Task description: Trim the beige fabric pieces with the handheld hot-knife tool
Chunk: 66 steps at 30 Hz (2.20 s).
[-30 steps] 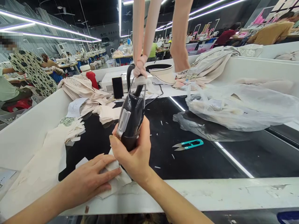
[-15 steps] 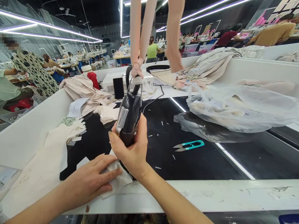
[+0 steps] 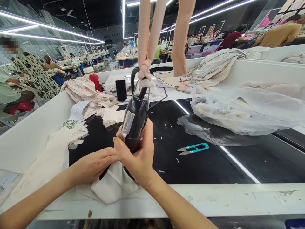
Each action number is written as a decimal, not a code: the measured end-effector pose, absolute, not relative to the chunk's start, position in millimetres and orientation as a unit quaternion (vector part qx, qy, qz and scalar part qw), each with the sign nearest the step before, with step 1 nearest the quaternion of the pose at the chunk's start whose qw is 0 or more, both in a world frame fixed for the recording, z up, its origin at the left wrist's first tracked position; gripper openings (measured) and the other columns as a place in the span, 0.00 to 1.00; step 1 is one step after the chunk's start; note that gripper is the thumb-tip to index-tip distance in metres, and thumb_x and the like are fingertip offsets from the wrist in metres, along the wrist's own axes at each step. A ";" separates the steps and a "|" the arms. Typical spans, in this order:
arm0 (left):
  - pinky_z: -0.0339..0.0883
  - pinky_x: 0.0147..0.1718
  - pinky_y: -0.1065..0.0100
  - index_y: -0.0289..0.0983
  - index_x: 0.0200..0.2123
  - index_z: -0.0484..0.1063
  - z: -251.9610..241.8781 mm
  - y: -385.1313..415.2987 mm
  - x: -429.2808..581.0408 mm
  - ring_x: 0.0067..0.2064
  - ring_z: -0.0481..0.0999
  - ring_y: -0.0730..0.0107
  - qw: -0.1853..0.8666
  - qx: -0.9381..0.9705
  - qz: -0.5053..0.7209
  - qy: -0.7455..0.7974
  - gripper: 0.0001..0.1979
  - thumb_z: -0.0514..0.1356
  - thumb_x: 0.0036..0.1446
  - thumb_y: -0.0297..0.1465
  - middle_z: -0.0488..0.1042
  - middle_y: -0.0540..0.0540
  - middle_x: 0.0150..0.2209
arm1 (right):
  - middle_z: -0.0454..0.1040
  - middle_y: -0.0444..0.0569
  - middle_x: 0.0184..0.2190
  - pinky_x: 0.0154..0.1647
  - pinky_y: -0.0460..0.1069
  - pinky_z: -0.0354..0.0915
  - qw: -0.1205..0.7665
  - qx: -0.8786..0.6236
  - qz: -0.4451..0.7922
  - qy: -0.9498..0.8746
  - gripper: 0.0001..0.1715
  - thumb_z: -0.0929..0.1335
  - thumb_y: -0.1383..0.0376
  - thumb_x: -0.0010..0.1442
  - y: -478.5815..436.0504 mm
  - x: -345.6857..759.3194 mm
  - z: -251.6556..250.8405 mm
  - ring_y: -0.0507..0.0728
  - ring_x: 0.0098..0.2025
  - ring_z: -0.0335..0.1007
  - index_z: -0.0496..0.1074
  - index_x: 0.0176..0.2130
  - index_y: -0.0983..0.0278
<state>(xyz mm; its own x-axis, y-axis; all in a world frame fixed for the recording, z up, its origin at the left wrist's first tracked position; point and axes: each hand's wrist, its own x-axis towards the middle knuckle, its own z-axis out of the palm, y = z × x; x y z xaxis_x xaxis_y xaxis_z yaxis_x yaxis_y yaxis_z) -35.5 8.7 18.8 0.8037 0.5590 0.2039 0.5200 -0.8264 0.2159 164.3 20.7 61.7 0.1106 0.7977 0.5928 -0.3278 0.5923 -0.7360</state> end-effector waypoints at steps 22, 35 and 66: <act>0.69 0.65 0.62 0.38 0.69 0.64 20.8 7.4 -52.5 0.68 0.70 0.63 0.057 0.952 0.070 0.291 0.37 0.51 0.57 0.12 0.69 0.41 0.68 | 0.74 0.40 0.33 0.26 0.49 0.73 0.714 -0.216 0.393 -0.538 0.22 0.74 0.62 0.61 16.3 166.0 64.7 0.51 0.25 0.72 0.64 0.51 0.54; 0.73 0.60 0.60 0.44 0.65 0.70 23.8 5.0 -51.4 0.64 0.74 0.58 0.040 0.959 0.070 0.273 0.37 0.54 0.56 0.13 0.69 0.39 0.67 | 0.76 0.39 0.33 0.24 0.49 0.74 0.718 -0.212 0.400 -0.529 0.19 0.74 0.65 0.61 16.3 164.7 64.7 0.51 0.24 0.71 0.65 0.48 0.54; 0.74 0.60 0.58 0.43 0.65 0.71 23.5 3.6 -48.4 0.64 0.74 0.56 0.036 0.957 0.093 0.271 0.36 0.55 0.56 0.12 0.70 0.39 0.66 | 0.74 0.38 0.32 0.23 0.49 0.72 0.723 -0.222 0.387 -0.527 0.19 0.74 0.64 0.61 34.8 149.8 65.8 0.51 0.23 0.70 0.63 0.46 0.54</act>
<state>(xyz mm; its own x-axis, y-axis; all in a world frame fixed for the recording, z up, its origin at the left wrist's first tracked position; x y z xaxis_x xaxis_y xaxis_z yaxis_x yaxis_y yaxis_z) -48.4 3.6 23.5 0.8360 0.5251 0.1592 0.5118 -0.8508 0.1190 149.8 34.8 65.8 0.1445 0.7932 0.5916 -0.3253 0.6027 -0.7286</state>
